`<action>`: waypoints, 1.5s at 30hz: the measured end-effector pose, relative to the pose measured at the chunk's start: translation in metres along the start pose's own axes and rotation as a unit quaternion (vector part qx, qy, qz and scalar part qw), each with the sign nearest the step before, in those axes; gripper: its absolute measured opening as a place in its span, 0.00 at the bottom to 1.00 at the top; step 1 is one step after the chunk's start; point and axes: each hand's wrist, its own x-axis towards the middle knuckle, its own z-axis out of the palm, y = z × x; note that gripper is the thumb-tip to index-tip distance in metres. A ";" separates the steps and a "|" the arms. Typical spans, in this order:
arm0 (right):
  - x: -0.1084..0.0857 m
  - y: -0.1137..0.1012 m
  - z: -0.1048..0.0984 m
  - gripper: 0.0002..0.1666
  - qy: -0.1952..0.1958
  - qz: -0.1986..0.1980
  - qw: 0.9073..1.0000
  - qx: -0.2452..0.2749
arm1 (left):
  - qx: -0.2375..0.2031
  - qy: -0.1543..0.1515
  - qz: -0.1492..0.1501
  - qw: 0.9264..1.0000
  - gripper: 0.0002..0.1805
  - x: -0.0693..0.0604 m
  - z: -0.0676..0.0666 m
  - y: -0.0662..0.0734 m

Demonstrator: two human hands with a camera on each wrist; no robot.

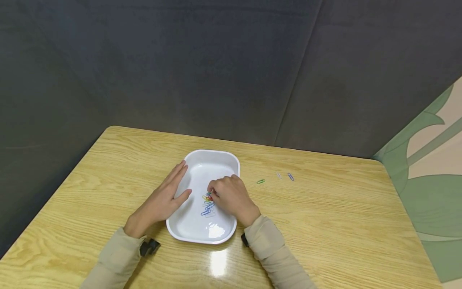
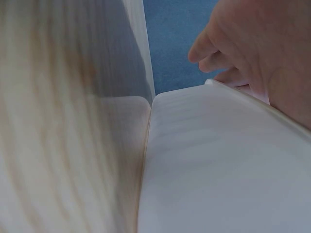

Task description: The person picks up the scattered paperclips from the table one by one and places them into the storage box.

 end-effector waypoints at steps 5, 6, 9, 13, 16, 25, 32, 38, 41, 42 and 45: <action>-0.001 0.000 0.000 0.05 0.000 -0.003 1.000 0.001 | -0.001 -0.002 -0.003 1.000 0.40 0.000 0.000 0.000; -0.001 0.000 0.000 0.05 0.000 -0.003 1.000 0.002 | -0.001 -0.002 -0.003 1.000 0.40 0.000 0.000 0.000; -0.001 0.000 -0.001 0.05 0.001 -0.004 1.000 0.008 | -0.002 -0.003 -0.005 1.000 0.40 0.000 0.000 0.000; -0.001 -0.001 -0.002 0.06 0.007 -0.002 0.999 0.031 | -0.001 -0.002 -0.005 1.000 0.40 0.000 0.001 0.001; -0.002 0.000 -0.003 0.06 0.015 0.000 0.998 0.059 | 0.000 -0.002 -0.005 1.000 0.40 0.000 0.001 0.001; -0.010 0.006 -0.015 0.08 0.035 0.003 0.993 0.110 | 0.004 -0.001 -0.007 1.000 0.40 0.001 0.001 0.001; -0.021 0.018 -0.028 0.09 0.084 0.011 0.989 0.123 | 0.006 0.000 -0.013 1.000 0.41 0.001 0.001 0.002; -0.032 0.037 -0.037 0.11 0.115 0.033 0.984 0.130 | 0.001 0.001 -0.016 1.000 0.40 0.001 0.000 0.003; -0.040 0.047 -0.041 0.12 0.118 0.044 0.982 0.138 | 0.000 0.000 -0.017 1.000 0.40 0.001 0.000 0.004; -0.042 0.050 -0.042 0.12 0.118 0.048 0.982 0.141 | 0.001 0.000 -0.017 1.000 0.40 0.001 0.000 0.004; -0.049 0.059 -0.043 0.12 0.118 0.055 0.981 0.144 | 0.002 0.000 -0.018 1.000 0.40 0.000 0.000 0.004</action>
